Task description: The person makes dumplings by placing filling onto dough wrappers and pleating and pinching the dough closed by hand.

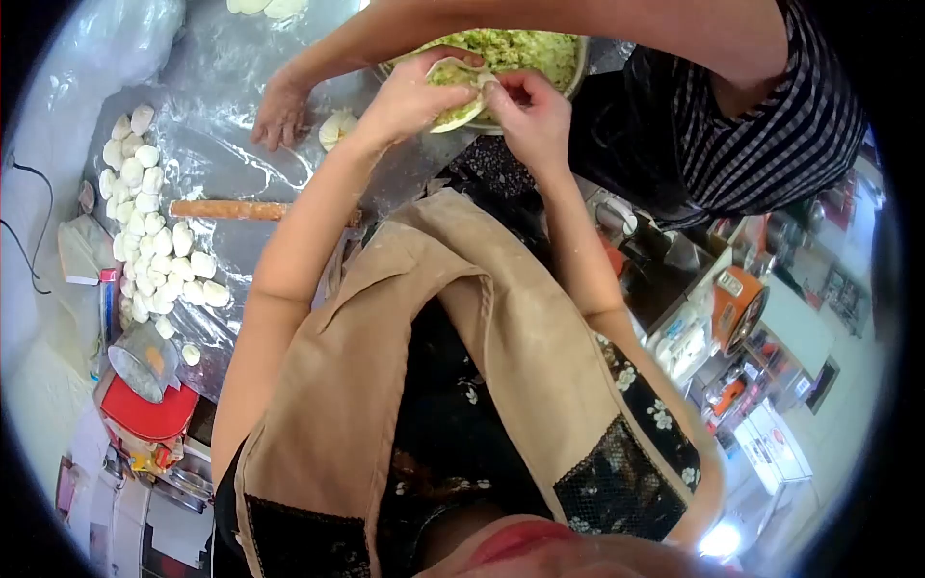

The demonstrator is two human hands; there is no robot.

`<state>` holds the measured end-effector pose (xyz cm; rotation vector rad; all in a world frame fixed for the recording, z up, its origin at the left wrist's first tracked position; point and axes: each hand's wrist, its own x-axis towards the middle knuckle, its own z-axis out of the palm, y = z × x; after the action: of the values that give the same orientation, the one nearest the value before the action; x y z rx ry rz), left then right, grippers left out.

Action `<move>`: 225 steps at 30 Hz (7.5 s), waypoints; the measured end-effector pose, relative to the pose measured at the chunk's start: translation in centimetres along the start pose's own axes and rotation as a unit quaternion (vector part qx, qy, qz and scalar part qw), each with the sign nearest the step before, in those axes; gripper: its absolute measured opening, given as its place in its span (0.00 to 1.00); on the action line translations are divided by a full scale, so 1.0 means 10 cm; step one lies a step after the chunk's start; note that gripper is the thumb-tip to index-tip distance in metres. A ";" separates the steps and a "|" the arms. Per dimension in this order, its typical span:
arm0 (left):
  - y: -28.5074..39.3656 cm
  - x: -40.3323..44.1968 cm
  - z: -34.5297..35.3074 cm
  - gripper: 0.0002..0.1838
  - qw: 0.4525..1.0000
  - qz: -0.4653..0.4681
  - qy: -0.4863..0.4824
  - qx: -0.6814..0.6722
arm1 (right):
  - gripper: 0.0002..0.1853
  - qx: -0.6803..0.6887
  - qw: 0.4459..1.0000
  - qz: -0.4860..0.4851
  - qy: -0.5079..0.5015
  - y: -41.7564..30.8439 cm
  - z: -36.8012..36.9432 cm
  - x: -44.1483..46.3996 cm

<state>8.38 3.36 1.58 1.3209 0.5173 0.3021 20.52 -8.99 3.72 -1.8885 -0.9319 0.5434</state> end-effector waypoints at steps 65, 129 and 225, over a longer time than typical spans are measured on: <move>0.07 0.02 0.10 0.12 0.971 -0.081 0.103 -0.200 | 0.07 -0.073 0.986 -0.151 0.024 -0.05 0.04 0.07; 0.19 0.15 0.13 0.15 0.994 -0.089 -0.005 -0.061 | 0.08 -0.115 0.955 -0.254 0.098 0.02 -0.06 0.09; 0.58 -0.77 -0.34 0.33 0.981 -0.086 0.024 -0.172 | 0.06 -0.055 0.942 -0.332 -0.006 -0.80 0.37 -0.17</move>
<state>0.51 3.74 8.07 0.9295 0.5877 0.2676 13.87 -6.07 8.97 -1.5271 -1.5392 0.0929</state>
